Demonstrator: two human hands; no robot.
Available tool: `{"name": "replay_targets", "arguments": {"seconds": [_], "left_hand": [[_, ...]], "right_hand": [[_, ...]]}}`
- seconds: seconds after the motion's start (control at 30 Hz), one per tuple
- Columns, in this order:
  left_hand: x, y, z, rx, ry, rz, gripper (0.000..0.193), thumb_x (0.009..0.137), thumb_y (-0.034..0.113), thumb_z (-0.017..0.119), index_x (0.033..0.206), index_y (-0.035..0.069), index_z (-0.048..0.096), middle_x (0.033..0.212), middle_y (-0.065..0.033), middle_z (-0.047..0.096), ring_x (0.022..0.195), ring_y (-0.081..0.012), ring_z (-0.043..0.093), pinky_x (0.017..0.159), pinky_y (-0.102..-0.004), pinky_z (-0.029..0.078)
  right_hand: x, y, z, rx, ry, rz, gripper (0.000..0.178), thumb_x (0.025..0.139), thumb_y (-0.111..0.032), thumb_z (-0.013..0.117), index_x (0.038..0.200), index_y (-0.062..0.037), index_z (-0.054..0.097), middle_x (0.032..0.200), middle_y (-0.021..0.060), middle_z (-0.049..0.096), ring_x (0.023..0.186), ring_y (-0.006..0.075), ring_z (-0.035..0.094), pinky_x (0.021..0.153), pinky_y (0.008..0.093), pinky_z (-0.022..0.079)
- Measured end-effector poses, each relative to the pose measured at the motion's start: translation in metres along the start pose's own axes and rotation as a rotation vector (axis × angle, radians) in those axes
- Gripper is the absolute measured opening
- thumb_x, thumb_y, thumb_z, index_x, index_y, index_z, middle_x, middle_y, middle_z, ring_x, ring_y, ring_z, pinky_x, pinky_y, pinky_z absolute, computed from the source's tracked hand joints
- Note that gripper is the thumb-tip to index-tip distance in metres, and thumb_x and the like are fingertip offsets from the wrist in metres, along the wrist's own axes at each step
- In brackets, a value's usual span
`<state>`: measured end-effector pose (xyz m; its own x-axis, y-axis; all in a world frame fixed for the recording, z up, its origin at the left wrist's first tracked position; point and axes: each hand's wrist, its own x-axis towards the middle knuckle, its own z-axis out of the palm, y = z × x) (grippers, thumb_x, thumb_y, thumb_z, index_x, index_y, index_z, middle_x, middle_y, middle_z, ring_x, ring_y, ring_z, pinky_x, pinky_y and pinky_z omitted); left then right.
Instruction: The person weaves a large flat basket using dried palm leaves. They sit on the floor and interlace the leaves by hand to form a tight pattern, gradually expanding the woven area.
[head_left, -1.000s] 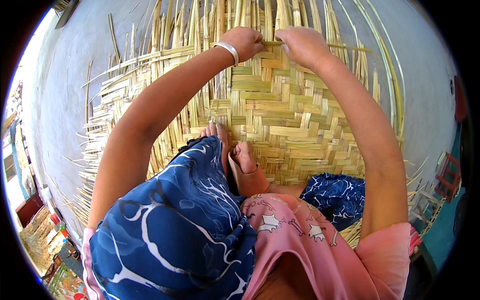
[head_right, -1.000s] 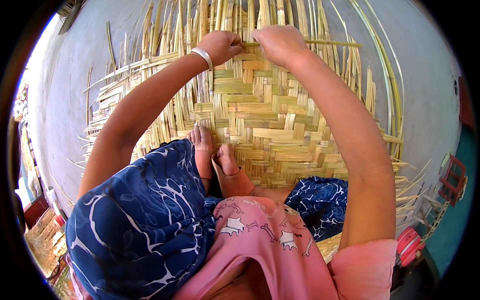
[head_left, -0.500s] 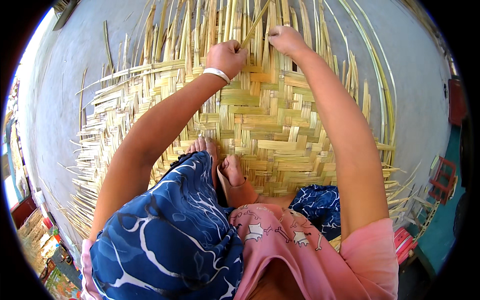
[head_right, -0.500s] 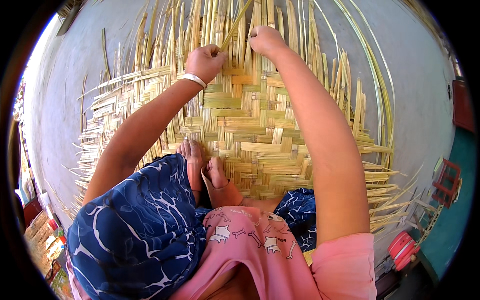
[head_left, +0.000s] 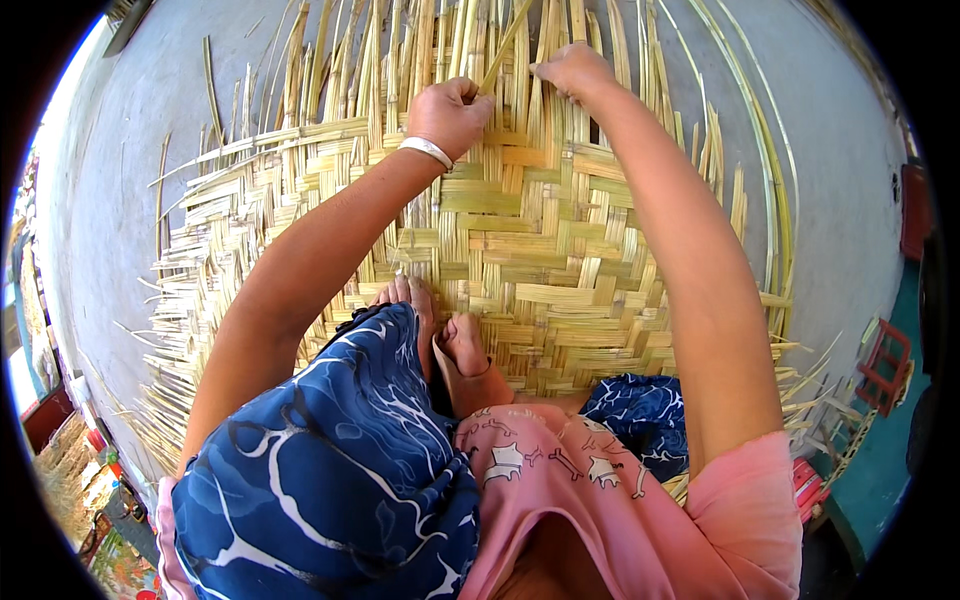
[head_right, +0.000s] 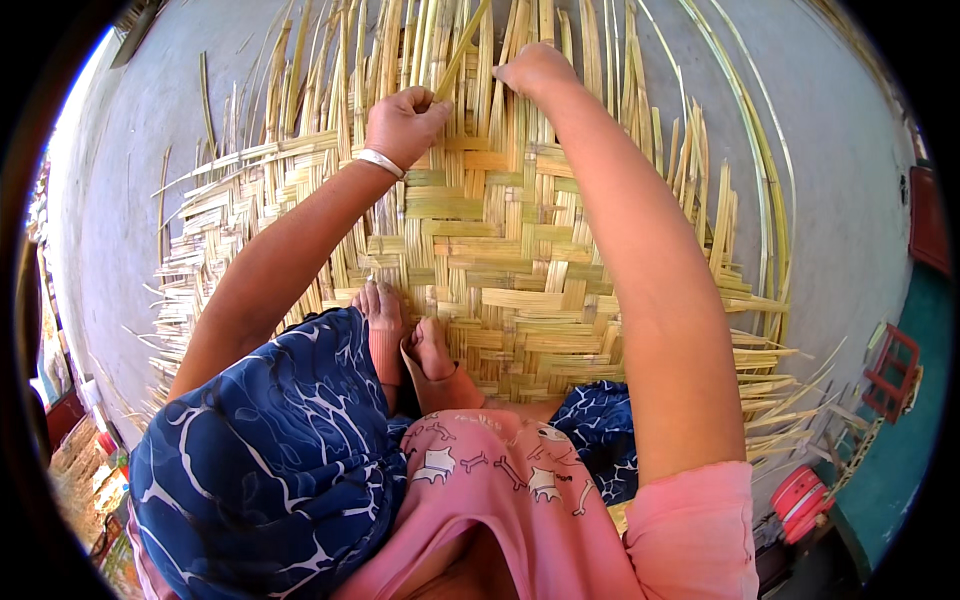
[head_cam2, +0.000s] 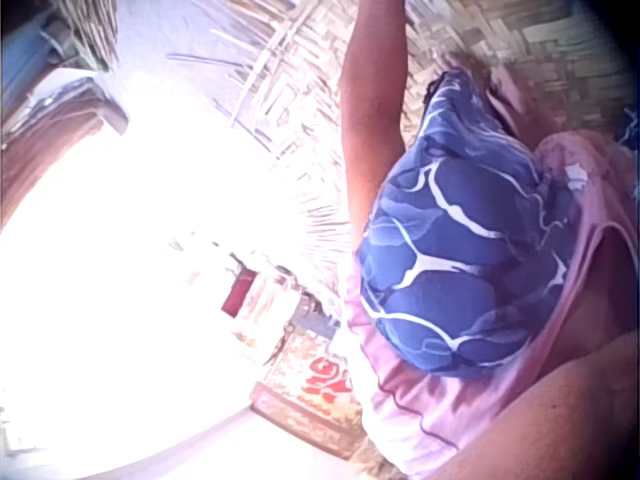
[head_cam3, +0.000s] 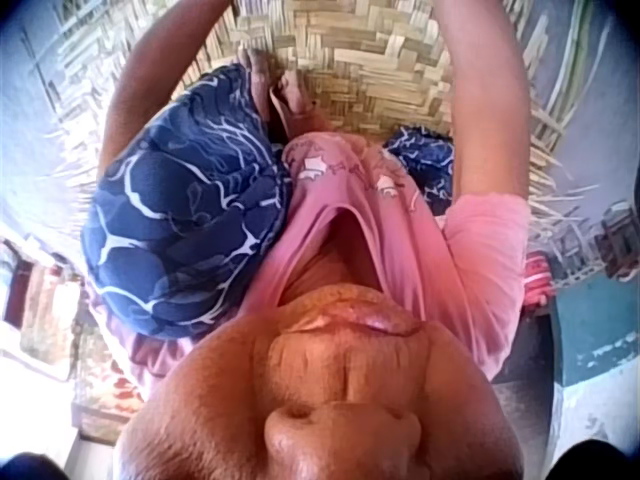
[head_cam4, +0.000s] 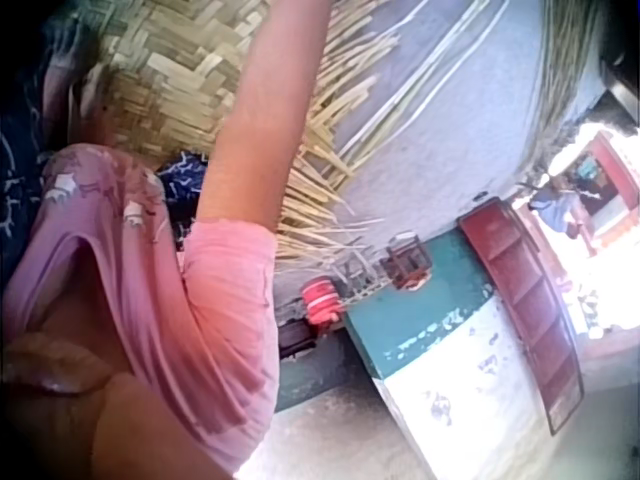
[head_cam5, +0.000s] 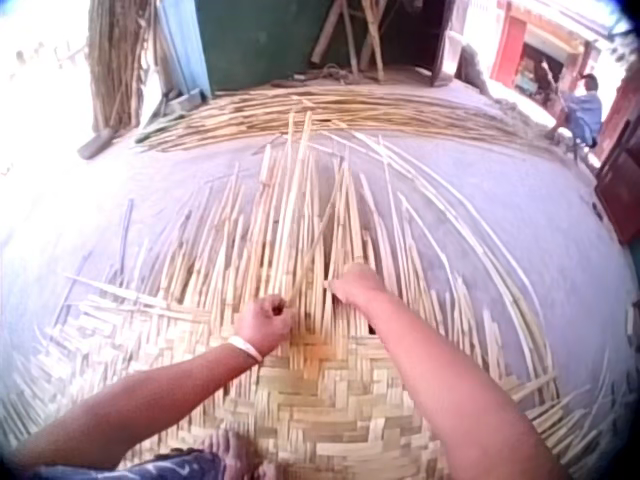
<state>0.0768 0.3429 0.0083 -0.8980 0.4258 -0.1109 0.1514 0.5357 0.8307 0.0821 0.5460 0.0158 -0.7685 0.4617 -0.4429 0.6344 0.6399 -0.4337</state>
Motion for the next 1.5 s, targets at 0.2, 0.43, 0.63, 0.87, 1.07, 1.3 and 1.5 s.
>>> {"name": "replay_targets", "arguments": {"seconds": [0.2,0.43,0.63,0.87,1.07,1.3,1.5], "left_hand": [[0.001,-0.001,0.002,0.013,0.001,0.004,0.025,0.082,0.023,0.068,0.081,-0.001,0.065,0.065,-0.0019,0.061,0.052,-0.0066,0.054,0.05,-0.023,0.047],[0.004,-0.007,0.002,-0.071,-0.017,-0.097,0.026,0.078,0.028,0.064,0.08,0.002,0.067,0.067,-0.0087,0.065,0.059,-0.0176,0.061,0.061,-0.0315,0.05],[0.001,-0.008,0.004,-0.112,0.032,-0.043,0.026,0.077,0.027,0.065,0.078,0.002,0.066,0.065,-0.0078,0.065,0.058,-0.0164,0.06,0.06,-0.0306,0.049],[0.002,-0.001,0.007,-0.134,0.034,-0.027,0.019,0.082,0.019,0.067,0.079,0.0,0.064,0.062,0.0,0.059,0.048,-0.0056,0.052,0.045,-0.0221,0.043],[0.004,-0.004,0.005,-0.155,0.03,-0.107,0.019,0.081,0.018,0.066,0.076,0.0,0.063,0.061,-0.0008,0.059,0.046,-0.0067,0.052,0.044,-0.0228,0.043],[0.004,0.001,0.003,-0.27,0.001,-0.166,0.019,0.081,0.018,0.066,0.074,0.0,0.061,0.06,-0.0017,0.057,0.046,-0.0074,0.051,0.042,-0.0232,0.041],[0.0,0.005,0.002,-0.338,0.009,-0.169,0.019,0.082,0.017,0.065,0.076,0.0,0.061,0.061,-0.0023,0.058,0.046,-0.0082,0.051,0.044,-0.0236,0.041]], "right_hand": [[0.002,0.013,0.012,0.395,0.075,-0.207,0.024,0.077,-0.021,0.071,0.086,0.0004,0.063,0.07,0.0045,0.06,0.058,0.0123,0.053,0.053,0.0281,0.043],[-0.017,0.008,0.008,0.437,0.139,-0.327,0.046,0.072,-0.031,0.074,0.1,0.0043,0.062,0.094,0.0184,0.064,0.086,0.026,0.063,0.077,0.0347,0.05],[-0.008,-0.009,0.004,0.131,0.071,-0.242,0.052,0.071,-0.039,0.073,0.093,0.0075,0.061,0.085,0.02,0.063,0.08,0.0235,0.064,0.071,0.0359,0.051],[0.037,0.006,0.027,0.587,-0.005,-0.05,0.035,0.07,-0.017,0.077,0.094,0.0015,0.06,0.082,0.0097,0.064,0.074,0.0186,0.061,0.071,0.0341,0.047],[-0.007,-0.01,0.019,0.901,-0.017,-0.103,0.048,0.07,-0.014,0.074,0.112,0.0005,0.055,0.105,0.0128,0.062,0.101,0.0248,0.057,0.099,0.0367,0.032],[-0.006,0.005,0.021,1.289,-0.296,-0.078,0.018,0.082,-0.003,0.061,0.098,0.0038,0.054,0.092,0.017,0.065,0.082,0.025,0.066,0.077,0.0372,0.055],[-0.026,0.002,0.012,1.388,-0.445,-0.129,0.022,0.085,-0.015,0.063,0.101,-0.0009,0.06,0.095,0.0099,0.066,0.087,0.0189,0.064,0.084,0.0343,0.051]]}}
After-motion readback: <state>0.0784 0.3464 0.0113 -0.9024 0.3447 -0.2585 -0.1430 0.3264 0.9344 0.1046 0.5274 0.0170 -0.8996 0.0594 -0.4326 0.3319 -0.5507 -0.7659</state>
